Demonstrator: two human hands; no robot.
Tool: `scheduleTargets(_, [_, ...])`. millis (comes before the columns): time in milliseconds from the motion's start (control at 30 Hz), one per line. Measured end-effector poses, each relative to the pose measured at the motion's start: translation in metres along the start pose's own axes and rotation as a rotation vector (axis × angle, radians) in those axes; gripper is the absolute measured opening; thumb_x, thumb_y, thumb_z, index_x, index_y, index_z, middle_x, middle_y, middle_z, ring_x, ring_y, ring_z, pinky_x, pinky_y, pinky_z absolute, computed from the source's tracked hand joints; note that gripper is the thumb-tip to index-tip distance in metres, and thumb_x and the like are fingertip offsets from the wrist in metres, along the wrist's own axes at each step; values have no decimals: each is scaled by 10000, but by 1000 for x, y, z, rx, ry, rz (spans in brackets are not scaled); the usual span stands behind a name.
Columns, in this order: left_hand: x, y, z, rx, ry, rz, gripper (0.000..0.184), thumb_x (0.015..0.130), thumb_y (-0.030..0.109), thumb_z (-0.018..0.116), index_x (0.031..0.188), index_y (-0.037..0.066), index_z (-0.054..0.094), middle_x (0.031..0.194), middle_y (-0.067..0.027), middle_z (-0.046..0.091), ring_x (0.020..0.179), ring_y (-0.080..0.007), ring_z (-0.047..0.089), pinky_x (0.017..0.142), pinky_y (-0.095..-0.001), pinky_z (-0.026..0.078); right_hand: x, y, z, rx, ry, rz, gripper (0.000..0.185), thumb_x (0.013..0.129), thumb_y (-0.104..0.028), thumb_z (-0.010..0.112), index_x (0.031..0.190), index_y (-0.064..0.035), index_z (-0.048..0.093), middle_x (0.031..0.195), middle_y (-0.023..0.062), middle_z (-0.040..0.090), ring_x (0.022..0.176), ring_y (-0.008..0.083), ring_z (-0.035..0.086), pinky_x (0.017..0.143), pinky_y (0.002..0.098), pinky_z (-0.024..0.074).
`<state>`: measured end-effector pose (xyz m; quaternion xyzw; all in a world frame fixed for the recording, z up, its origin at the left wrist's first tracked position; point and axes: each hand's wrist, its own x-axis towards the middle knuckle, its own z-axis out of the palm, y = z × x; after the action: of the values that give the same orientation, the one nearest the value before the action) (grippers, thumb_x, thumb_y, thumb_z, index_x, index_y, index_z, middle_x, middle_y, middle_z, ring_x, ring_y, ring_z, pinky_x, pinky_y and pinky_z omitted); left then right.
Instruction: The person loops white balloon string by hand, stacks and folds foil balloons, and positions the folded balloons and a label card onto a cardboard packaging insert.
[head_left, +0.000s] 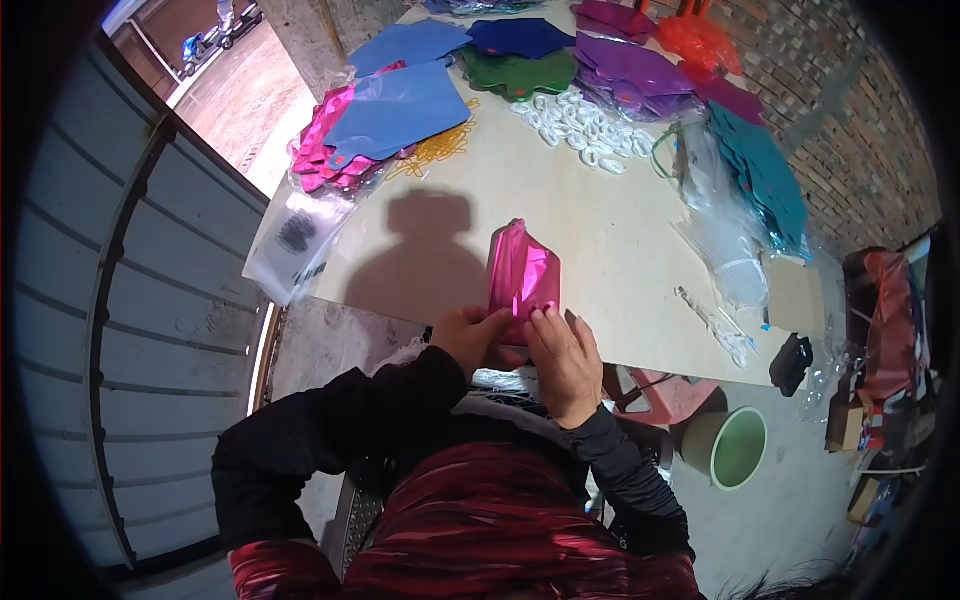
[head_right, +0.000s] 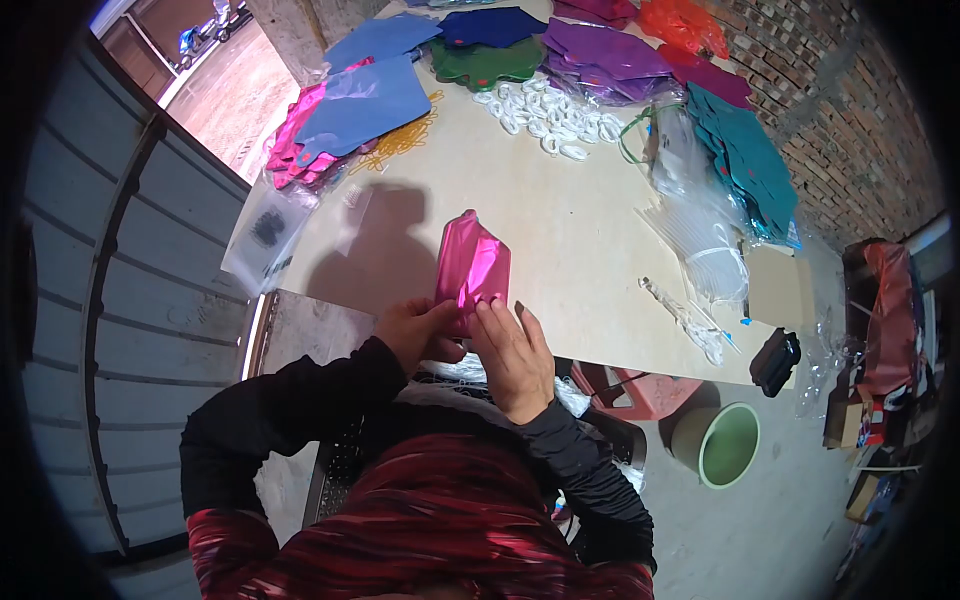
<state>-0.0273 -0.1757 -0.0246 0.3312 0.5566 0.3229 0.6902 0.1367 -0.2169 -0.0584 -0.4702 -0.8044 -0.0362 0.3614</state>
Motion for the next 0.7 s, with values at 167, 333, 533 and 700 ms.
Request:
scheduleTargets(167, [-8, 4, -3, -106, -68, -100, 309, 927, 252, 506, 1041, -31, 557, 891, -139, 645, 616, -212, 652, 566, -313, 562, -5, 5, 5, 29, 24, 24, 312, 730, -31, 620, 1041, -21, 637, 1132, 84, 574, 1105, 229, 548, 919, 432, 424])
scheduleTargets(333, [-11, 11, -10, -125, -124, -154, 295, 939, 225, 473, 1088, -25, 515, 945, -163, 632, 724, -247, 666, 662, -335, 565, -5, 4, 11, 23, 134, 1, 258, 715, -20, 637, 972, -20, 665, 1063, 79, 610, 1057, 222, 581, 893, 428, 443])
scheduleTargets(533, [-45, -2, -48, 108, -24, 304, 280, 918, 149, 483, 1127, -34, 454, 968, -172, 616, 790, -249, 651, 749, -339, 526, -6, 4, 13, 85, 258, 52, 230, 731, -21, 654, 961, -7, 653, 972, 97, 640, 978, 220, 618, 864, 395, 464])
scheduleTargets(700, [-45, -65, -31, 147, -261, 530, 292, 879, 163, 569, 1119, 9, 507, 972, -101, 617, 895, -185, 615, 767, -310, 491, 0, -35, -5, 1330, 421, 843, 147, 883, -81, 572, 983, 14, 622, 911, 91, 660, 854, 148, 621, 805, 307, 471])
